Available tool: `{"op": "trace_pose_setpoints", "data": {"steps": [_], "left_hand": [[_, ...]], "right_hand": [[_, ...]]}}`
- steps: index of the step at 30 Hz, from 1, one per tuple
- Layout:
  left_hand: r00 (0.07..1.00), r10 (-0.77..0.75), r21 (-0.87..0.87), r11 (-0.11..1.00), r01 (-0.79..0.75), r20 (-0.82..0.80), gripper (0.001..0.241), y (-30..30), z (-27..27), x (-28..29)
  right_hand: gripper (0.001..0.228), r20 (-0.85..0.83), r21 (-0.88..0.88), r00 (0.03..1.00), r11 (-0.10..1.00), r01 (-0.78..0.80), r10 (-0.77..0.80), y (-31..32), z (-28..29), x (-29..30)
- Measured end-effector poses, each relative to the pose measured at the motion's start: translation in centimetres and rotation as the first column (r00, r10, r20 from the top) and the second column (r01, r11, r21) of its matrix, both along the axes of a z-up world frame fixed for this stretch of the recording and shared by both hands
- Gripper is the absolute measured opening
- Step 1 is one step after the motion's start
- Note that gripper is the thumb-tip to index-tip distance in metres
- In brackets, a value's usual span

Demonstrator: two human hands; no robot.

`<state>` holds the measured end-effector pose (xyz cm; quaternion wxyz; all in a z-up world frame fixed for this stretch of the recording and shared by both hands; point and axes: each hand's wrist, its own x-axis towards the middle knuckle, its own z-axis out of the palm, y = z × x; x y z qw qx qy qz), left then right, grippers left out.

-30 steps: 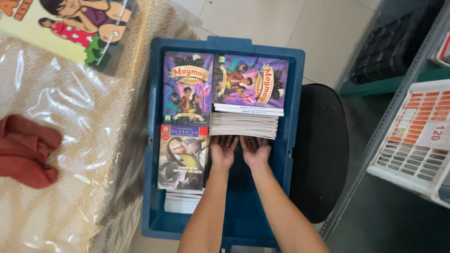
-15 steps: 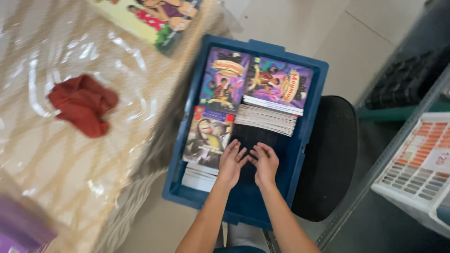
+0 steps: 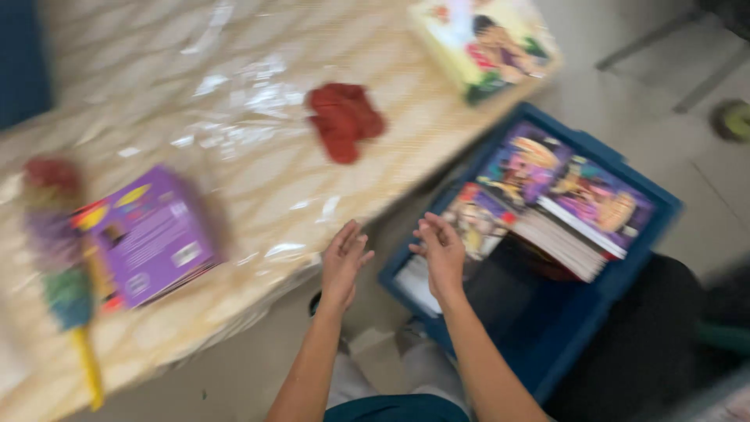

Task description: Sorting and organizing books into a blue plastic crate.

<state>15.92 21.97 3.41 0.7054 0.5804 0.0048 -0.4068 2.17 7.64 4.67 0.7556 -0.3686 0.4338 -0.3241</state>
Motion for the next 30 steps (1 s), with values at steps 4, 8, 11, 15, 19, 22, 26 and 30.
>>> {"op": "trace_pose_setpoints", "data": {"steps": [4,8,11,15,19,22,26,30], "left_hand": [[0.991,0.112,0.038,0.993,-0.115,0.071,0.057,5.8,4.6,5.0],[0.965,0.206,0.005,0.978,-0.21,0.163,0.056,11.6,7.2,9.5],[0.938,0.256,0.011,0.964,-0.265,0.235,0.053,16.2,6.1,13.1],[0.847,0.302,0.094,0.921,-0.377,0.438,0.045,21.7,7.3,17.1],[0.672,0.207,0.266,0.805,-0.53,0.711,0.039,27.0,9.6,20.9],[0.394,-0.039,0.334,0.613,-0.716,0.918,0.045,29.5,8.6,23.6],[0.556,0.002,0.438,0.614,-0.656,0.831,0.07,30.6,3.8,26.3],[0.715,0.008,0.541,0.648,-0.536,0.699,0.066,30.0,3.2,26.5]], "right_hand": [[0.036,0.055,-0.011,0.989,0.991,-0.134,0.134,4.5,2.6,7.0],[0.036,0.031,-0.067,0.961,0.96,-0.273,0.275,10.0,6.6,13.5],[0.035,0.0,-0.097,0.933,0.929,-0.357,0.359,14.6,7.8,17.6],[0.038,-0.133,-0.243,0.888,0.854,-0.459,0.44,19.6,8.7,22.6],[0.043,-0.305,-0.363,0.852,0.776,-0.517,0.425,22.0,5.3,27.2],[0.05,-0.426,-0.485,0.818,0.665,-0.567,0.387,22.4,3.6,29.7],[0.051,-0.629,-0.62,0.744,0.431,-0.656,0.228,22.1,1.9,31.5],[0.042,-0.624,-0.695,0.74,0.254,-0.673,0.252,21.7,0.6,32.2]]}}
